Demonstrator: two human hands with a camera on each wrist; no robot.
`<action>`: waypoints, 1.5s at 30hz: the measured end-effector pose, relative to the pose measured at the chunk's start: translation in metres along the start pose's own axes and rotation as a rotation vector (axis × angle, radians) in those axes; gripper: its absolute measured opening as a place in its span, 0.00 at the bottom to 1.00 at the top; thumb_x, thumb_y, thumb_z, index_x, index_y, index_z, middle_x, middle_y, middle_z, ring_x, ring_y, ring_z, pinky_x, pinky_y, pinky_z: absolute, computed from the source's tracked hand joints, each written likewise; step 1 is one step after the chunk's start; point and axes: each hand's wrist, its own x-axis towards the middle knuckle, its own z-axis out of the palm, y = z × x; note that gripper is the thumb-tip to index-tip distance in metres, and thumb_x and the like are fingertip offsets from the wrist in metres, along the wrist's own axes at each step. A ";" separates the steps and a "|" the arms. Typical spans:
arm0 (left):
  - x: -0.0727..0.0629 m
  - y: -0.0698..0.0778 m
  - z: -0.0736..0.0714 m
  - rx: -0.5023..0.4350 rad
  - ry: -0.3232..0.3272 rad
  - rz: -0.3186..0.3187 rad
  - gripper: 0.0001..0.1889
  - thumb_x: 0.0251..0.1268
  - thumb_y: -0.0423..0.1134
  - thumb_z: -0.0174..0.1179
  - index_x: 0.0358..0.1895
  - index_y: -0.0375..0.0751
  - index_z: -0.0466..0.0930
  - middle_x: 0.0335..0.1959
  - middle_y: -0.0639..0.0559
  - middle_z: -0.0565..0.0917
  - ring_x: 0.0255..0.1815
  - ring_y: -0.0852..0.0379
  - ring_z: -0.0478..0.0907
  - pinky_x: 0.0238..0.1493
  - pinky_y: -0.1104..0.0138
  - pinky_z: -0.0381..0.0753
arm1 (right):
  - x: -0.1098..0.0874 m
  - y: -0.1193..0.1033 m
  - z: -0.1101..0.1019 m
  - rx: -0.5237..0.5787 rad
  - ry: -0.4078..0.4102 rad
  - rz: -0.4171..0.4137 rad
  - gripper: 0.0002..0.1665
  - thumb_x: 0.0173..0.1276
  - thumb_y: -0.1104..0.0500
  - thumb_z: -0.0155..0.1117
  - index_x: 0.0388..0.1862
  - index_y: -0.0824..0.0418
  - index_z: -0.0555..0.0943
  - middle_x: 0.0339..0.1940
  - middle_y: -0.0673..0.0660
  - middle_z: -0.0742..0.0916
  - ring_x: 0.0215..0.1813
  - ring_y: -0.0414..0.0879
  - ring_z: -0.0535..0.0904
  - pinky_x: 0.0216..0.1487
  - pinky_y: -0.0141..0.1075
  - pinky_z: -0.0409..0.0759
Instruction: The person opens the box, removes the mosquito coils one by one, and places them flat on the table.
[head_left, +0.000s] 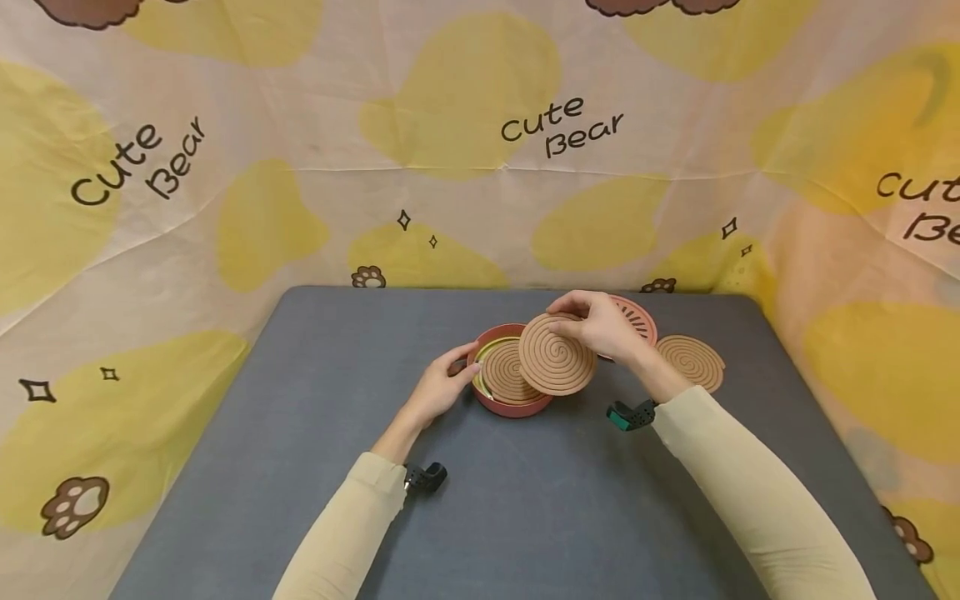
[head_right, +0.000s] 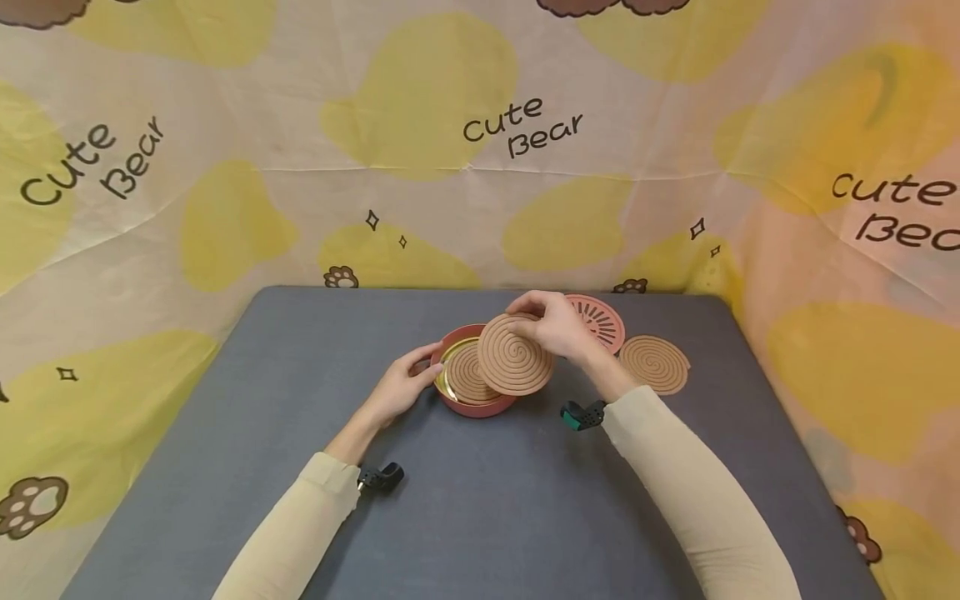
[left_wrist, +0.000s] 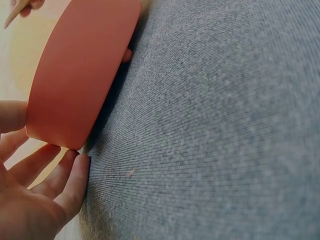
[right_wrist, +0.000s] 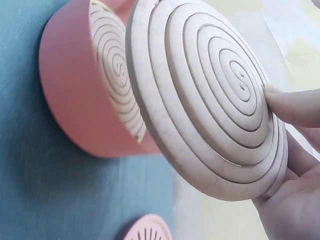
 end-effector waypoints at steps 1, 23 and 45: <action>0.000 0.000 0.000 0.002 0.001 -0.003 0.26 0.77 0.47 0.60 0.74 0.50 0.72 0.72 0.49 0.73 0.68 0.47 0.74 0.62 0.51 0.78 | -0.003 0.001 -0.002 -0.002 0.004 0.002 0.16 0.70 0.59 0.71 0.54 0.62 0.84 0.50 0.60 0.87 0.51 0.52 0.83 0.49 0.40 0.83; 0.000 0.000 -0.001 -0.009 0.000 -0.029 0.25 0.77 0.45 0.59 0.74 0.51 0.71 0.73 0.50 0.72 0.70 0.47 0.72 0.63 0.51 0.77 | -0.049 0.030 -0.048 0.028 0.105 0.089 0.20 0.69 0.57 0.72 0.57 0.65 0.83 0.55 0.63 0.85 0.52 0.43 0.83 0.47 0.31 0.83; 0.001 -0.002 -0.001 0.003 -0.008 -0.014 0.26 0.77 0.48 0.59 0.74 0.52 0.71 0.73 0.50 0.72 0.71 0.47 0.71 0.64 0.51 0.76 | -0.107 0.091 -0.099 -0.073 0.280 0.157 0.24 0.70 0.56 0.72 0.56 0.72 0.81 0.41 0.45 0.88 0.39 0.34 0.82 0.37 0.27 0.82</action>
